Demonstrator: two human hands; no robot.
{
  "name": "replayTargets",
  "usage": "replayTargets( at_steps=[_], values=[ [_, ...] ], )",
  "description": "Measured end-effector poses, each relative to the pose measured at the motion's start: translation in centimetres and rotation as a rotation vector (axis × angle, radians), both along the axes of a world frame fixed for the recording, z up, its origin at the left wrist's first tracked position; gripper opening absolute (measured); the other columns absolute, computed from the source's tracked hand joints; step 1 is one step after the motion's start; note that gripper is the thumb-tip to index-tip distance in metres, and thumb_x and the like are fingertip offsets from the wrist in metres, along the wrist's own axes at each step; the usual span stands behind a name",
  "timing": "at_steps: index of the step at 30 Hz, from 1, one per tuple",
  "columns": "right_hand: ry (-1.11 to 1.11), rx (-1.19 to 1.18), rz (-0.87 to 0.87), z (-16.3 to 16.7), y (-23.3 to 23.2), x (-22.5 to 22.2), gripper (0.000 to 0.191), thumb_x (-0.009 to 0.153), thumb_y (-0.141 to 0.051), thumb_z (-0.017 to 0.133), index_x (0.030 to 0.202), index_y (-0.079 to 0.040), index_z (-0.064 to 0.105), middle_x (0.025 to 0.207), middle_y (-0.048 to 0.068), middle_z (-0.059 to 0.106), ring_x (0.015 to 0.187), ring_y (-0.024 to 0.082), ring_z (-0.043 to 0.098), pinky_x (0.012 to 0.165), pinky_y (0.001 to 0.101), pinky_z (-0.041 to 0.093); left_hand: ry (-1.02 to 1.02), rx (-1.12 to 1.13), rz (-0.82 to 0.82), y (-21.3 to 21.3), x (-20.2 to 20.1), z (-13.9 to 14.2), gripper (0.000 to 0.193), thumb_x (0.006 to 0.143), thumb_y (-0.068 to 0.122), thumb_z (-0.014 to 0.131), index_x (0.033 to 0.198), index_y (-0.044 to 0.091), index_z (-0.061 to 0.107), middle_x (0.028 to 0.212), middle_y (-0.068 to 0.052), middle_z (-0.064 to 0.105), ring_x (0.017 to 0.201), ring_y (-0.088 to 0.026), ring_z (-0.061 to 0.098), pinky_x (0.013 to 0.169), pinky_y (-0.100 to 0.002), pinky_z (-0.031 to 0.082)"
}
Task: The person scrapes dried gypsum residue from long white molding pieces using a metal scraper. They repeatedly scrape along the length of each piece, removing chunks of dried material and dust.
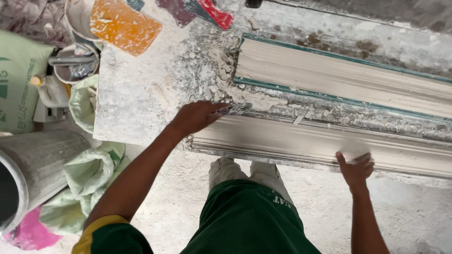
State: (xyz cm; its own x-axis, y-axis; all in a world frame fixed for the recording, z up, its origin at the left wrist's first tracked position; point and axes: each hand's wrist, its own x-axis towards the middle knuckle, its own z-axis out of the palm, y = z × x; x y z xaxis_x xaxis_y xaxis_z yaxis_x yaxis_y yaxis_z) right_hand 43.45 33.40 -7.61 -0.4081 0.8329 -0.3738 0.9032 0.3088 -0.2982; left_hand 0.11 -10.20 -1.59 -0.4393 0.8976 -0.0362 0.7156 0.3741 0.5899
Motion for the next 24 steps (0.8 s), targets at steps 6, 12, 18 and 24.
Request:
replayTargets(
  at_steps=[6, 12, 18, 24],
  values=[
    [0.074, -0.052, -0.014, -0.7, 0.8, 0.7, 0.138, 0.085, -0.063, 0.08, 0.163, 0.007, -0.011, 0.157, 0.048, 0.0, 0.15, 0.064, 0.002, 0.119, 0.0723, 0.02, 0.132, -0.239, -0.153, 9.1, 6.2, -3.4, 0.031, 0.108, 0.03, 0.045, 0.131, 0.031, 0.067, 0.068, -0.009, 0.061, 0.047, -0.017, 0.059, 0.034, -0.033, 0.051],
    [0.042, -0.038, -0.061, 0.1, 0.5, 0.8, 0.137, 0.078, -0.065, 0.076, 0.164, 0.008, -0.003, 0.149, 0.037, 0.031, 0.152, 0.057, 0.02, 0.118, 0.0723, 0.03, 0.12, -0.205, -0.164, 12.1, 8.9, -4.6, 0.037, 0.109, 0.027, 0.044, 0.144, 0.028, 0.057, 0.068, -0.007, 0.06, 0.046, -0.016, 0.056, 0.03, -0.029, 0.045],
    [0.077, -0.061, -0.097, -2.1, 0.7, 1.5, 0.138, 0.081, -0.067, 0.076, 0.164, 0.008, -0.006, 0.163, 0.047, -0.007, 0.155, 0.061, -0.012, 0.116, 0.0718, 0.029, -0.022, -0.162, -0.089, -0.4, -1.2, -1.5, 0.03, 0.103, 0.033, 0.054, 0.13, 0.036, 0.066, 0.109, -0.005, 0.071, 0.063, -0.014, 0.065, 0.045, -0.031, 0.056],
    [0.087, -0.066, -0.05, -1.8, 1.2, 1.3, 0.142, 0.083, -0.072, 0.074, 0.163, 0.012, -0.009, 0.16, 0.051, -0.015, 0.153, 0.064, -0.001, 0.119, 0.0651, 0.032, 0.102, -0.176, -0.213, 13.0, 8.2, -2.7, 0.032, 0.106, 0.027, 0.048, 0.134, 0.029, 0.063, 0.067, -0.001, 0.062, 0.045, -0.013, 0.053, 0.032, -0.029, 0.041]
  ],
)
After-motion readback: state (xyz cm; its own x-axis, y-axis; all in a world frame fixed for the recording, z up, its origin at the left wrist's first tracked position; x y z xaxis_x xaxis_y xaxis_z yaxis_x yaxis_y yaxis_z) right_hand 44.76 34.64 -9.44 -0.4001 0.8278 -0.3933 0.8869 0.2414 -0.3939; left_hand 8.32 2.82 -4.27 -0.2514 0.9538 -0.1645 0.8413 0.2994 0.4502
